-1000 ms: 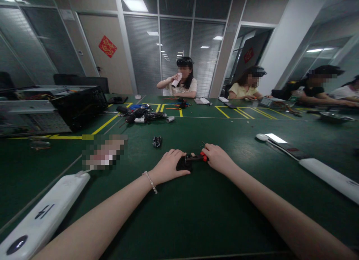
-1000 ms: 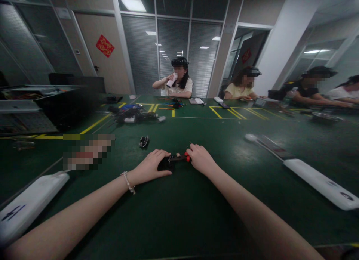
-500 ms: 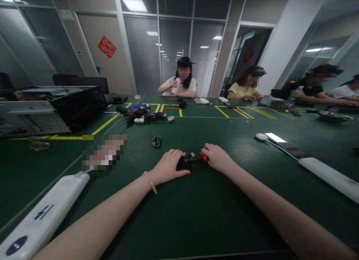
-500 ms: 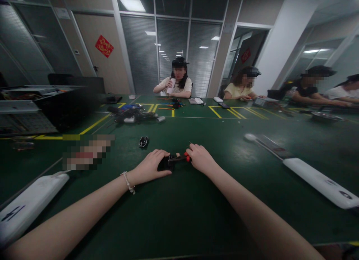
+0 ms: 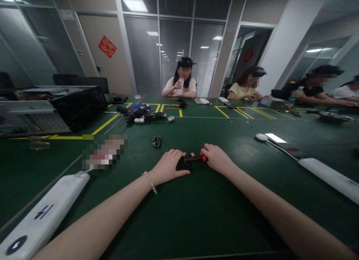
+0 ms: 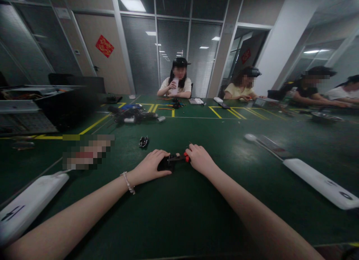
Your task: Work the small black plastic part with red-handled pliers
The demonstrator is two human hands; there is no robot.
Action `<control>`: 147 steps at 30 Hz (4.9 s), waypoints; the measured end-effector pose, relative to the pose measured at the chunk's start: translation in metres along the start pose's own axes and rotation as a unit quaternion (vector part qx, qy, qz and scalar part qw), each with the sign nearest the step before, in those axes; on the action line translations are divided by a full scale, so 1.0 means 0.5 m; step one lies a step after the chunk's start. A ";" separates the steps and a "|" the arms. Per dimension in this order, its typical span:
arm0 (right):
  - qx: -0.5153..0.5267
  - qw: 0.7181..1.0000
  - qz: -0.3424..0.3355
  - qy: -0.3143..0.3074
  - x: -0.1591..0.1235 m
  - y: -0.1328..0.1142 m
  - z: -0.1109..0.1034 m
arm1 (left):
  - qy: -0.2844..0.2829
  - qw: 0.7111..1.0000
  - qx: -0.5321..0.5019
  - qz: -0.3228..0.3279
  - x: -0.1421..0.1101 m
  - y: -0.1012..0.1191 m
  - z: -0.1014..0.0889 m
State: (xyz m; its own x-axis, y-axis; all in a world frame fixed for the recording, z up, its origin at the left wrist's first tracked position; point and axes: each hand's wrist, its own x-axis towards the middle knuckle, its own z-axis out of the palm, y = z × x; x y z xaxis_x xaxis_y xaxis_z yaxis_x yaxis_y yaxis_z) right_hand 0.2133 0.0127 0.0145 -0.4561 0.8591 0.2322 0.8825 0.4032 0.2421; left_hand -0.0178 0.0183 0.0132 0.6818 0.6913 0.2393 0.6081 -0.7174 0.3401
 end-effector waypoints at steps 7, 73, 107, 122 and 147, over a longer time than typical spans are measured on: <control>0.009 1.000 -0.006 -0.006 0.000 -0.002 -0.005 | 0.007 1.000 0.004 0.002 -0.001 -0.002 0.003; 0.019 1.000 0.007 0.006 -0.005 0.003 -0.007 | 0.006 1.000 0.005 0.009 -0.001 -0.003 0.005; 0.005 1.000 0.024 -0.011 -0.002 -0.005 -0.001 | -0.003 1.000 0.007 0.002 -0.001 0.004 -0.002; -0.006 1.000 0.027 0.002 -0.004 -0.006 -0.003 | 0.002 1.000 0.007 0.004 -0.002 0.001 0.002; 0.014 1.000 0.021 -0.004 -0.002 -0.004 -0.006 | -0.005 1.000 0.009 0.005 -0.002 0.004 -0.002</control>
State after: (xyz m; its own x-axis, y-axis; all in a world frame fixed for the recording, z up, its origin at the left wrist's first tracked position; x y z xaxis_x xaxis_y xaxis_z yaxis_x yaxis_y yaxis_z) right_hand 0.2117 0.0100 0.0165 -0.4176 0.8782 0.2332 0.9039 0.3754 0.2050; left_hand -0.0176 0.0166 0.0145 0.6920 0.6830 0.2337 0.6080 -0.7260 0.3213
